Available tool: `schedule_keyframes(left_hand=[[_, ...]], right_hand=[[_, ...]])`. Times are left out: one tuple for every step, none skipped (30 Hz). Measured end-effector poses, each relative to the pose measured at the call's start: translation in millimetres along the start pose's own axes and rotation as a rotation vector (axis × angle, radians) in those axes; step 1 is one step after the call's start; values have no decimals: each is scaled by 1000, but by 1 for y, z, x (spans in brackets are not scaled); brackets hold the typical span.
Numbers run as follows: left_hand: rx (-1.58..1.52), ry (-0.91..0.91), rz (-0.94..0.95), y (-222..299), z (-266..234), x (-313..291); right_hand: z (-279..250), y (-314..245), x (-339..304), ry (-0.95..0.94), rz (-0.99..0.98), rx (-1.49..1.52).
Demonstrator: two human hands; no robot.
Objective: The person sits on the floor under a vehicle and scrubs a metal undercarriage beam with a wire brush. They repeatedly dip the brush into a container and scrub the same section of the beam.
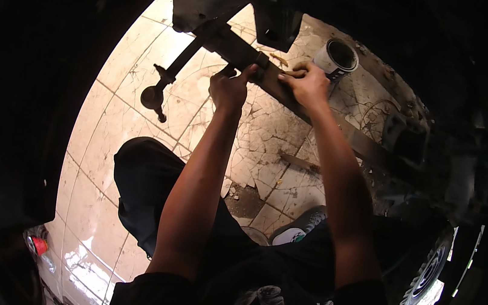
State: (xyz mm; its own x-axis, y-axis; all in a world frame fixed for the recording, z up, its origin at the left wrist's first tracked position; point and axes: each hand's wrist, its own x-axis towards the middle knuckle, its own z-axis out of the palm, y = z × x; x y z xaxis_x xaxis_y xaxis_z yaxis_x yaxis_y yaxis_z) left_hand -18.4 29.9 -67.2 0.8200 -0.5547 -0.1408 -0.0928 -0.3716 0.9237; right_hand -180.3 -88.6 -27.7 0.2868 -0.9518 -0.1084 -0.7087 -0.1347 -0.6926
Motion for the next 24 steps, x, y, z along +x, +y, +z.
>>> schedule_keyframes(left_hand=[[48,8,-5,-1,-1,-5],[88,17,-2,5,-2,-8],[129,27,1,11,-5,-11],[118,14,-24,9,-8,-8],[107,2,-3,12,-9,-10],[97,-9,18,15,-10,-12],[85,-23,34,21,-11,-17],[49,-43,-9,30,-11,-23],[58,-52,-34,33,-9,-26],[66,-62,-55,36,-7,-26],[74,-69,-74,37,-5,-24],[63,-37,-48,37,0,-23],[64,14,-25,25,1,-18],[67,64,-3,17,-2,-14],[78,28,-33,18,-7,-14],[80,-22,-62,25,-8,-18],[80,-58,-88,30,-11,-18],[80,-62,-86,33,-13,-19],[78,-61,-84,31,-14,-16],[73,-73,-82,29,-14,-15],[71,-64,-87,26,-14,-14],[66,-51,-91,21,-14,-9],[75,-25,-102,13,-23,-6],[78,-42,-110,16,-21,-8]], right_hand=[[-6,12,-6,-14,6,-8],[-18,19,-13,-24,14,-88],[-26,31,-17,-49,16,-87],[-37,41,-20,-67,11,-88],[-44,55,-21,-88,13,-90],[-50,66,-17,-115,29,-59],[-57,77,-13,-143,49,-33],[-59,83,-8,-171,65,-1],[-56,87,-2,-188,55,41],[-53,89,6,-201,43,84],[-51,84,14,-213,28,130],[-49,79,23,-238,-1,138],[-35,58,25,-230,-36,84],[-22,28,23,-222,-70,30],[-11,7,20,-208,-93,-27],[-6,-2,19,-176,-93,-41],[-2,-14,21,-147,-107,-53],[-2,-23,20,-118,-120,-63],[0,-20,23,-122,-117,-62],[-1,-9,23,-120,-105,-66],[-4,3,22,-118,-93,-68],[-13,12,18,-153,-74,-116],[-17,20,10,-188,-65,-72],[-35,36,6,-200,-36,-48]])
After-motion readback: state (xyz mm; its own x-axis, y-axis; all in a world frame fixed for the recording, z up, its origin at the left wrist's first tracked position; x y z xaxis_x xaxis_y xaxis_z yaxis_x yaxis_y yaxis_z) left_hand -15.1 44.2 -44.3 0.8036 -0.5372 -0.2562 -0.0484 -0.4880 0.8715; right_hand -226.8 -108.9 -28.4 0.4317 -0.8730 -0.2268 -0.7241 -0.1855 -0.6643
